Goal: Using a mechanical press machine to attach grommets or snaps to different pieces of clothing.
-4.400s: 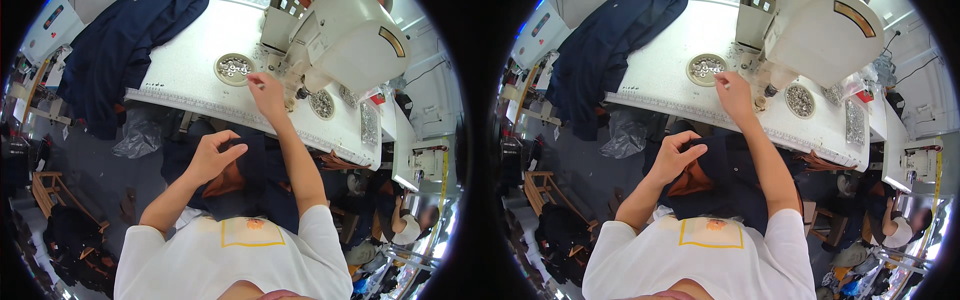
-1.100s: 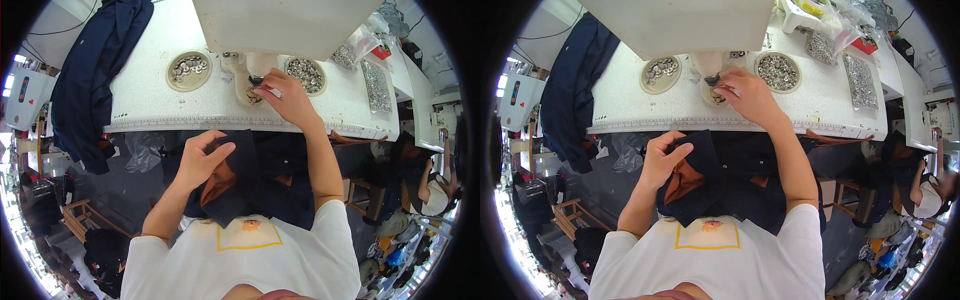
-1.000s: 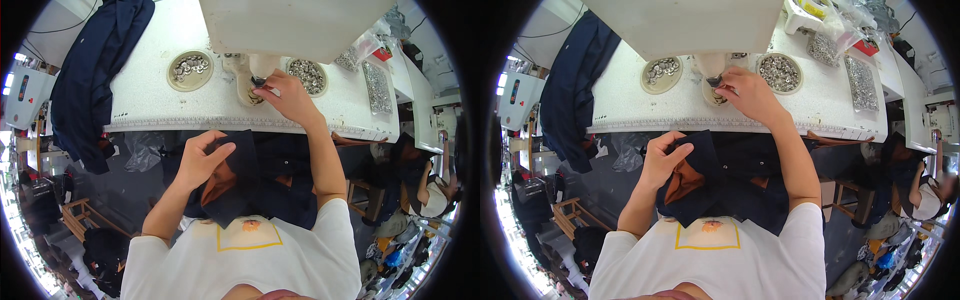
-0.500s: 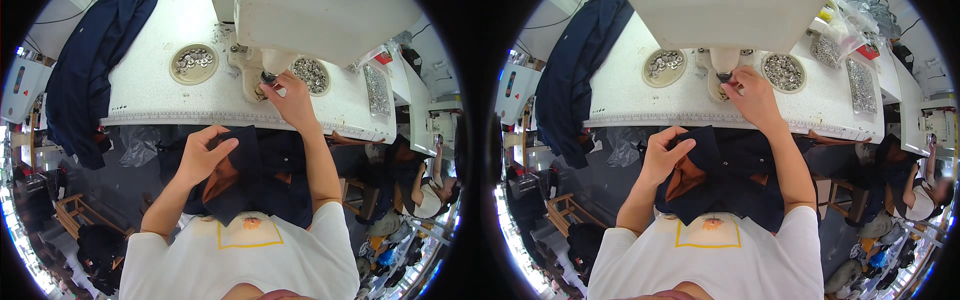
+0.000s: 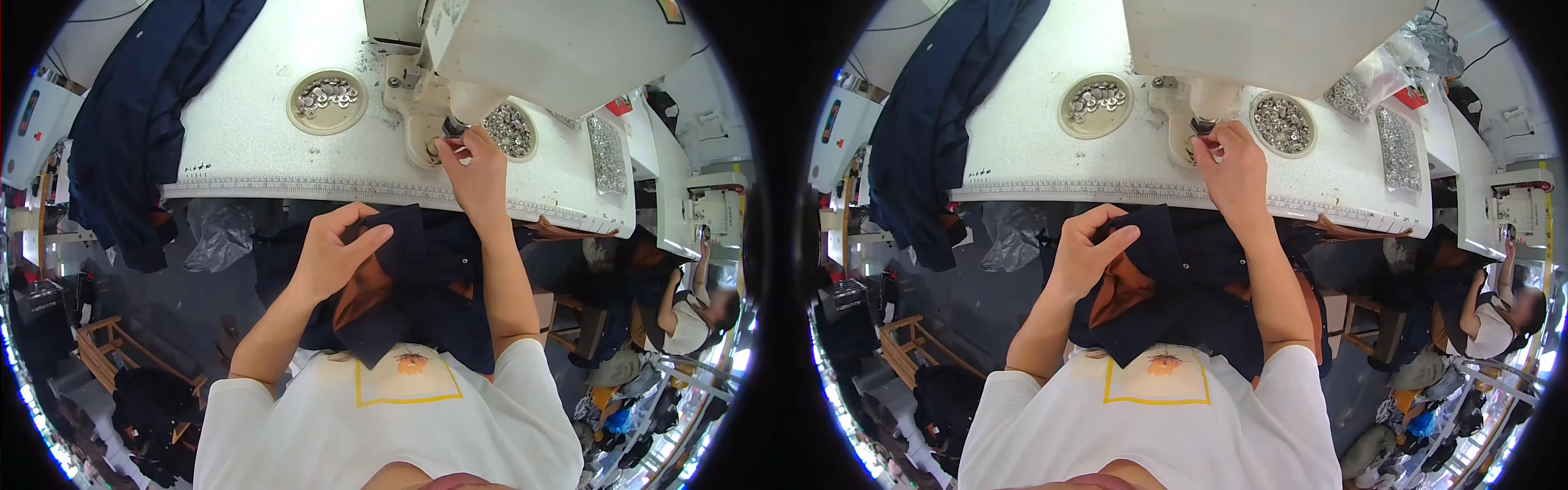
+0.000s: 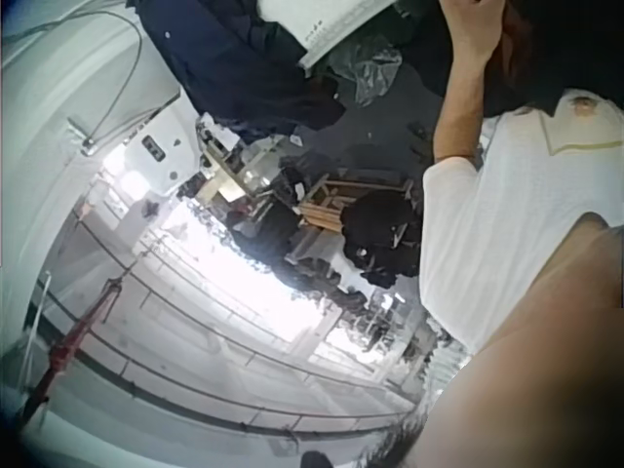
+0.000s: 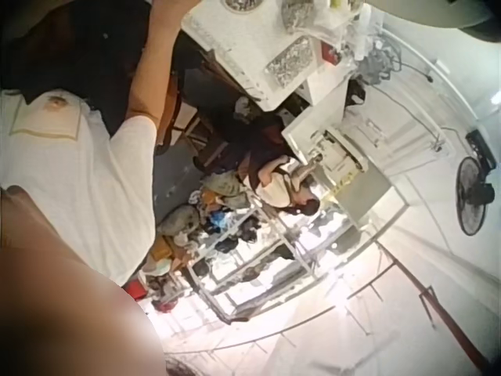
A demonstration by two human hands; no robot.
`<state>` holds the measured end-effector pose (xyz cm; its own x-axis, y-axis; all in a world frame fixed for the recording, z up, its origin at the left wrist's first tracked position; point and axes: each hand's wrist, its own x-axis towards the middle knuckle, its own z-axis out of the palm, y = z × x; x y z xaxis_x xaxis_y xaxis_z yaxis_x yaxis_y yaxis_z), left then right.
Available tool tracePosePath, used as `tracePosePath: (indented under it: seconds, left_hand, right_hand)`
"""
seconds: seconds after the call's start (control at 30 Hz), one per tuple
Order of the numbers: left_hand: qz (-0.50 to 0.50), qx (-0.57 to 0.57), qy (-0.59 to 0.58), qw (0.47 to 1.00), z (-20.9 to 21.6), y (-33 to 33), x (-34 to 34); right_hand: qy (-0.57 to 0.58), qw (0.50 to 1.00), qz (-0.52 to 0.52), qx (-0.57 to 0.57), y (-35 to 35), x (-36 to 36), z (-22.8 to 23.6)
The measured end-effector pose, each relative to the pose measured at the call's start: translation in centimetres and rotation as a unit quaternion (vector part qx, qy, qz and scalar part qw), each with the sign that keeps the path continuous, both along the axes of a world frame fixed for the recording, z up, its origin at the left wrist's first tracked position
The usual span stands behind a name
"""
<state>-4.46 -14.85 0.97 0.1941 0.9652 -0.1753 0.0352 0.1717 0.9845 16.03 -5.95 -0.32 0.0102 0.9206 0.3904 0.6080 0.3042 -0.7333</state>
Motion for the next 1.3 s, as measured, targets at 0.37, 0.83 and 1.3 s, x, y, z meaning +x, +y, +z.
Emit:
tracePosePath:
  seconds: [0.37, 0.83, 1.3]
  left_hand:
    - [-0.005, 0.004, -0.010, 1.000, -0.2, 0.0, -0.4]
    - [-0.052, 0.015, -0.007, 0.999, -0.3, 4.9, 2.3]
    - [-0.070, 0.001, -0.029, 0.997, -0.7, 7.9, 4.4]
  right_hand:
    - [-0.055, 0.998, -0.021, 0.030, -0.2, -0.2, -0.4]
    - [0.307, 0.941, 0.028, -0.139, -3.7, 2.7, 0.1]
    - [0.335, 0.887, 0.102, -0.300, -2.0, 2.4, -0.7]
